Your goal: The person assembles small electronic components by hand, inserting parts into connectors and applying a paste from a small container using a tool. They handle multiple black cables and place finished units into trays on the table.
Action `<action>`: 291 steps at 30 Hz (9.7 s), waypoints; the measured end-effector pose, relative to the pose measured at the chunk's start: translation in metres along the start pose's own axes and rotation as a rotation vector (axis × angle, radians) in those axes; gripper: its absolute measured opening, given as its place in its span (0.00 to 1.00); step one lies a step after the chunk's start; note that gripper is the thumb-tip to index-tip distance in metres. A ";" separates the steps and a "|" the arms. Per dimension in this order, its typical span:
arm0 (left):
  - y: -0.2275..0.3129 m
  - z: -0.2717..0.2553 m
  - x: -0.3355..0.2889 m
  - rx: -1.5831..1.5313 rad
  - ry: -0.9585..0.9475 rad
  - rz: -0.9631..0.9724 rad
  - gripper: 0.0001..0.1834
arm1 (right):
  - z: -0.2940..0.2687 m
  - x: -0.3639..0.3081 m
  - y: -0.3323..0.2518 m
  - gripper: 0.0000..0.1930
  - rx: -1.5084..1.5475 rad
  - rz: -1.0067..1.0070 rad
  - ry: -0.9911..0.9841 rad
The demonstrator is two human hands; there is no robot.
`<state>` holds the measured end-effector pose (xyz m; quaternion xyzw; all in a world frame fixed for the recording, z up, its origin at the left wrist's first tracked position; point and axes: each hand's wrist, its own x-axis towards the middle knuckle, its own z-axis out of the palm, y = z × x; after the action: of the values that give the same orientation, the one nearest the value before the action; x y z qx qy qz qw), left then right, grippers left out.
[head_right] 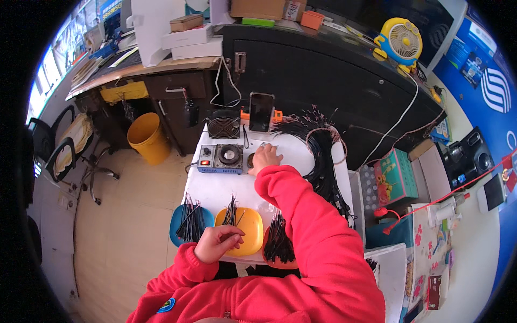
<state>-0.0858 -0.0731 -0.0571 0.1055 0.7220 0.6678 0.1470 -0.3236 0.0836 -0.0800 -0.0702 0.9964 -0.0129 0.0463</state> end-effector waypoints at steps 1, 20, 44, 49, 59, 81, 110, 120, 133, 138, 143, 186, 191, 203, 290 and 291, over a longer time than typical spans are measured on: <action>0.001 0.000 -0.003 -0.015 0.001 -0.015 0.08 | -0.004 -0.001 0.000 0.41 -0.009 0.014 -0.042; 0.004 0.046 -0.026 -1.092 -0.321 -0.229 0.30 | -0.081 -0.278 0.033 0.35 0.560 -0.518 0.292; 0.000 0.039 -0.047 -1.088 -0.164 0.091 0.48 | -0.080 -0.336 0.090 0.08 1.696 -0.117 0.316; -0.004 0.039 -0.046 -1.039 -0.157 0.122 0.49 | -0.082 -0.329 0.068 0.07 1.794 -0.129 0.099; -0.003 0.038 -0.047 -0.988 -0.152 0.140 0.50 | -0.079 -0.313 0.041 0.06 1.741 -0.146 0.045; 0.000 0.037 -0.052 -1.119 -0.291 0.058 0.44 | -0.096 -0.289 0.047 0.16 0.880 -0.913 0.589; -0.002 0.035 -0.051 -1.148 -0.291 0.060 0.45 | -0.100 -0.307 0.058 0.15 0.947 -0.844 0.599; -0.003 0.034 -0.053 -1.163 -0.286 0.074 0.47 | -0.097 -0.304 0.062 0.13 1.004 -0.869 0.476; 0.000 0.034 -0.054 -1.157 -0.319 0.019 0.52 | -0.096 -0.297 0.061 0.14 1.052 -0.843 0.437; -0.002 0.034 -0.052 -1.177 -0.368 0.067 0.48 | -0.097 -0.299 0.055 0.07 0.957 -0.807 0.442; -0.002 0.032 -0.053 -1.154 -0.342 0.063 0.49 | -0.100 -0.303 0.050 0.14 1.030 -0.850 0.376; -0.004 0.035 -0.054 -1.187 -0.353 0.063 0.48 | -0.096 -0.300 0.062 0.10 1.071 -0.782 0.422; -0.003 0.037 -0.055 -1.206 -0.342 0.041 0.50 | -0.091 -0.299 0.055 0.11 1.161 -0.768 0.309; -0.002 0.035 -0.057 -1.189 -0.314 0.035 0.50 | -0.106 -0.299 0.063 0.13 0.887 -0.893 0.443; -0.010 0.033 -0.063 -1.169 -0.370 -0.001 0.50 | -0.090 -0.302 0.044 0.09 1.256 -0.570 0.281; -0.010 0.034 -0.063 -1.166 -0.372 0.000 0.50 | -0.089 -0.302 0.044 0.09 1.256 -0.536 0.304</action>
<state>-0.0147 -0.0646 -0.0651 0.1222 0.1997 0.9234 0.3042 -0.0406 0.1712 0.0350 -0.2707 0.7442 -0.6070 -0.0665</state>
